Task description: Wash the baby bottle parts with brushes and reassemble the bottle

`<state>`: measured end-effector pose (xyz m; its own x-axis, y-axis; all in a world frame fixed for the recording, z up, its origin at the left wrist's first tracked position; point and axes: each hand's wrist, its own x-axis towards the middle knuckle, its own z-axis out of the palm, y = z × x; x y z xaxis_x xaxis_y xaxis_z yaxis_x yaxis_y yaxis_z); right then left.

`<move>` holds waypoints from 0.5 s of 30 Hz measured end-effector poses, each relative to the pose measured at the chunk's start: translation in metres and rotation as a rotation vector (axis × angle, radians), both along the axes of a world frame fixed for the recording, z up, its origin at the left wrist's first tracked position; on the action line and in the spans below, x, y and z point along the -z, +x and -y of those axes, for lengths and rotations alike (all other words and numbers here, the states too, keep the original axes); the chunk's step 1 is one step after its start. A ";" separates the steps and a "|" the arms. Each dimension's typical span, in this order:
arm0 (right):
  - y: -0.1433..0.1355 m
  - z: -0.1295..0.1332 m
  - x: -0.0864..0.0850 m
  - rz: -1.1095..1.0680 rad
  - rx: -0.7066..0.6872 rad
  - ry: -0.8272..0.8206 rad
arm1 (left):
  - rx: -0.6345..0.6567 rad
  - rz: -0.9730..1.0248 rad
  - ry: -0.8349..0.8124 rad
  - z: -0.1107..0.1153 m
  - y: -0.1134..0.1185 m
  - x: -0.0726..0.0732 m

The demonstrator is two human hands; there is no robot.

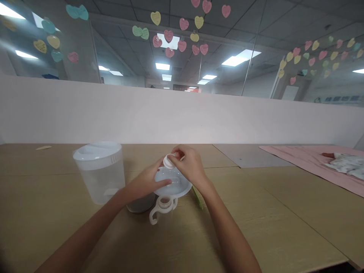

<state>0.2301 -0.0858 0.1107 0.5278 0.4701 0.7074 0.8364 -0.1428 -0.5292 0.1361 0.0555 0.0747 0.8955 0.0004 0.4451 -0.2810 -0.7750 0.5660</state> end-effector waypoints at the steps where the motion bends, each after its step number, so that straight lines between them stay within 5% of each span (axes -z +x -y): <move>1: -0.005 -0.001 0.000 -0.013 -0.035 0.021 | 0.018 0.025 -0.022 0.004 -0.005 -0.006; 8: -0.027 0.001 -0.003 0.017 -0.116 0.099 | -0.056 0.096 0.015 -0.009 -0.007 -0.012; 15: -0.011 0.014 -0.009 0.006 0.076 0.245 | -0.044 -0.135 0.287 -0.047 0.028 0.052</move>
